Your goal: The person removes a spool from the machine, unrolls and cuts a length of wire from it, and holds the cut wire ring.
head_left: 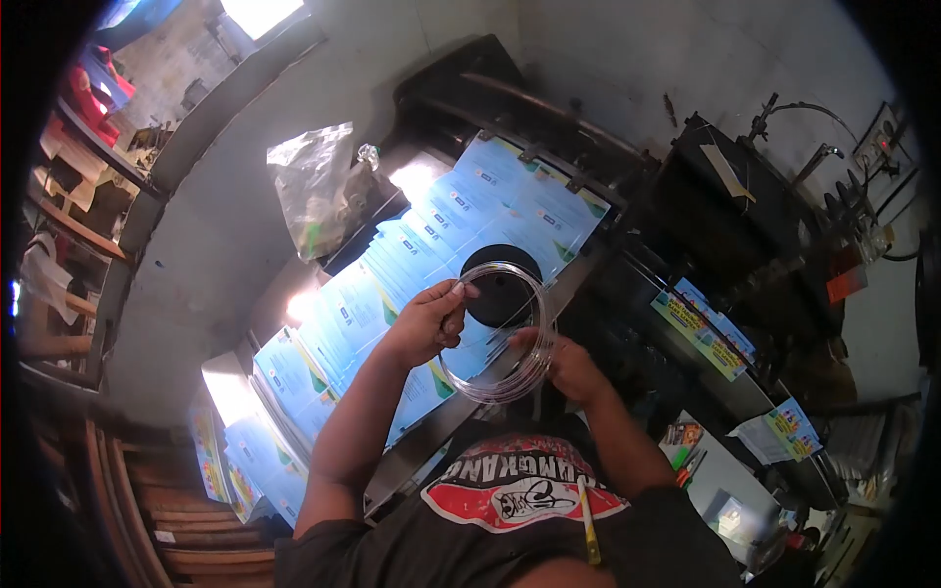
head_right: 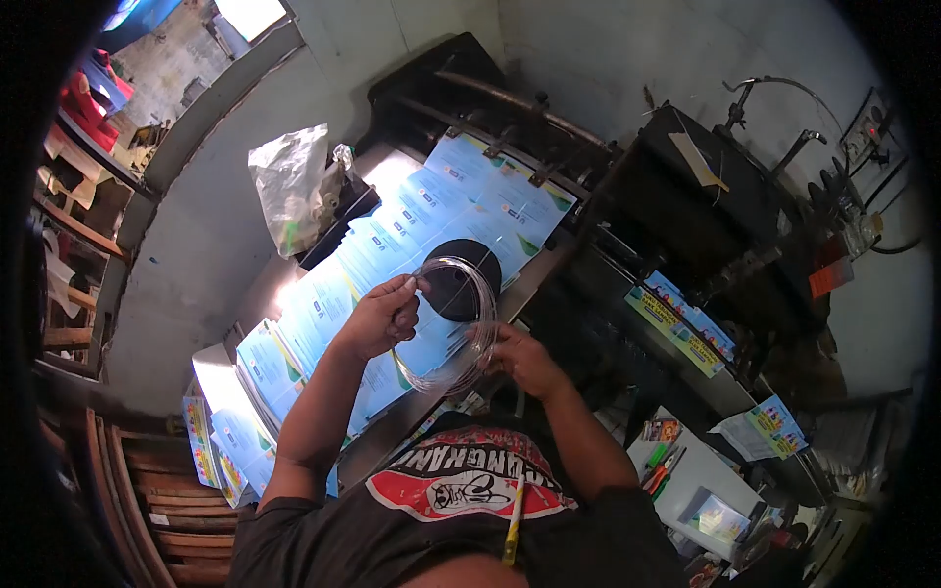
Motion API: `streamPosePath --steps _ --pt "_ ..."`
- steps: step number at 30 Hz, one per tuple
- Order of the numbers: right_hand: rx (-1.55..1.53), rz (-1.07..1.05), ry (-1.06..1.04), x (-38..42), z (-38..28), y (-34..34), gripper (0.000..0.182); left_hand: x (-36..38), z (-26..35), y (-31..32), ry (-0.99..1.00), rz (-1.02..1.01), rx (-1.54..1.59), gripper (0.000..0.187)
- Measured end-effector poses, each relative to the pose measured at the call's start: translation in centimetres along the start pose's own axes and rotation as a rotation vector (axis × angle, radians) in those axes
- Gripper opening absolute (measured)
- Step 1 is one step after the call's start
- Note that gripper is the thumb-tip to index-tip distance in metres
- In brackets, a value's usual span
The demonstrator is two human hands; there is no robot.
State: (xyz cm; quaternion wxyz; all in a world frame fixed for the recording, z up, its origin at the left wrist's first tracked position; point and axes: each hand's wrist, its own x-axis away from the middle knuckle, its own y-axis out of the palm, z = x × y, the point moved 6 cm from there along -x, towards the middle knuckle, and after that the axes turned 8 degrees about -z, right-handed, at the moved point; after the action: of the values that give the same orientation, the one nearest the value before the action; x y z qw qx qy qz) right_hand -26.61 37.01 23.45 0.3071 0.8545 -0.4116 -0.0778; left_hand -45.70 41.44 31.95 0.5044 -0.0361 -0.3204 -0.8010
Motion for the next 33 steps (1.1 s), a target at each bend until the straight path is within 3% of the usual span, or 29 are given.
streamPosePath --steps 1,4,7,9,10,12,13,15,19,21,24,31,33 --pt "0.001 0.001 -0.006 -0.3 -0.1 0.2 0.046 0.0 0.1 0.3 -0.004 -0.030 0.030 0.024" --pt "0.425 -0.134 -0.159 -1.3 -1.1 3.7 0.044 -0.2 -0.2 0.7 -0.017 -0.059 0.018 0.024" --pt "0.424 -0.218 -0.065 -1.8 -0.6 4.9 0.039 -0.5 -0.3 0.4 -0.023 -0.028 -0.027 0.024" --pt "0.850 -0.118 -0.338 -1.9 -0.2 3.8 0.025 -0.3 -0.2 -0.1 -0.039 0.006 -0.032 0.024" --pt "0.848 -0.118 -0.337 -1.4 0.2 3.4 0.025 -0.3 0.1 0.0 -0.034 0.003 -0.006 0.024" --pt "0.362 -0.002 -0.129 -0.4 1.2 0.8 0.020 -0.1 0.4 0.1 -0.029 -0.002 0.020 0.024" --pt "0.363 0.000 -0.131 0.1 0.6 0.2 0.020 -0.1 0.6 0.2 -0.029 -0.010 0.016 0.023" --pt "0.308 0.322 -0.094 1.9 -0.8 -2.9 0.018 -0.2 0.6 0.5 -0.025 -0.016 0.018 0.023" --pt "0.378 0.502 -0.158 3.8 -3.9 -6.0 0.018 -1.1 0.7 1.3 -0.012 -0.031 -0.017 0.024" --pt "0.576 0.615 -0.227 4.0 -7.3 -7.0 0.019 -1.8 0.9 1.7 0.004 -0.032 -0.045 0.025" --pt "0.492 0.751 -0.245 2.9 -9.2 -8.1 0.021 -2.7 1.2 1.8 0.005 -0.051 -0.084 0.025" --pt "0.789 0.630 -0.247 -5.1 -12.3 -7.3 0.024 -2.5 3.4 -0.7 0.026 0.108 -0.103 0.024" --pt "0.913 0.506 -0.070 -8.7 -12.9 -7.4 0.026 -2.1 3.5 -2.1 0.030 0.162 -0.127 0.024"
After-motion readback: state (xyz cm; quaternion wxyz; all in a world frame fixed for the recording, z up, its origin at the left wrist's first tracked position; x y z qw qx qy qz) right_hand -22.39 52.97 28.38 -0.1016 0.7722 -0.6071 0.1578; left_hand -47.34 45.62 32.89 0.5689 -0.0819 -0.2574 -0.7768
